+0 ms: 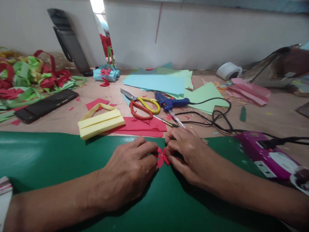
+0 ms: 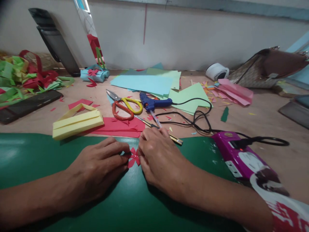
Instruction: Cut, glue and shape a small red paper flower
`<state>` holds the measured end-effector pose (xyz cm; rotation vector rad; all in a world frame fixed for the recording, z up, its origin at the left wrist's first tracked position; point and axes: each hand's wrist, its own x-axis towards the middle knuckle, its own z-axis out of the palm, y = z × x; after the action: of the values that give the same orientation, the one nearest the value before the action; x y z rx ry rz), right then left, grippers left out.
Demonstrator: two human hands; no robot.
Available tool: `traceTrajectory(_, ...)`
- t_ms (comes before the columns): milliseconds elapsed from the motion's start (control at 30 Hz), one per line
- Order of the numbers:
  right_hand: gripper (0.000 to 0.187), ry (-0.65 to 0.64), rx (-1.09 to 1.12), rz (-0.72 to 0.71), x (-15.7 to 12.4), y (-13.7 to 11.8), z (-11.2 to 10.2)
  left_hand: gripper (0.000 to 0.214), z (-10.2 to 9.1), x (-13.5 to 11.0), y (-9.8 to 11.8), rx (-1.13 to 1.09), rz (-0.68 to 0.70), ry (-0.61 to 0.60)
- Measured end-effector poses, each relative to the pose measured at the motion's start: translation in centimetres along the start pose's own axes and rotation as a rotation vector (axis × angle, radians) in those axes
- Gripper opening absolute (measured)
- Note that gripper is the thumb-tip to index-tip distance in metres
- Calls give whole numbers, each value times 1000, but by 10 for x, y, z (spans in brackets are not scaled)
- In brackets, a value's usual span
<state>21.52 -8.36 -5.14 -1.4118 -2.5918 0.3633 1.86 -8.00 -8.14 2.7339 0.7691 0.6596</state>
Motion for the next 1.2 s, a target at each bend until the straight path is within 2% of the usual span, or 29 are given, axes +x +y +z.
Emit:
traceTrajectory(233, 16, -19, 40, 11, 0, -2, -3, 20, -1, 2, -2, 14, 29, -69)
traceTrajectory(467, 13, -33, 176, 25, -5, 4, -7, 19, -4, 3, 0, 23, 16, -83)
traceTrajectory(667, 17, -71, 270, 99, -7, 6, -11, 19, -1, 2, 0, -3, 16, -58)
traceTrajectory(867, 18, -42, 306, 75, -6, 6, -6, 19, 0, 0, 0, 4, 23, 8)
traceTrajectory(1200, 17, -19, 312, 90, -5, 0, -4, 19, 1, 1, 1, 17, 12, -11)
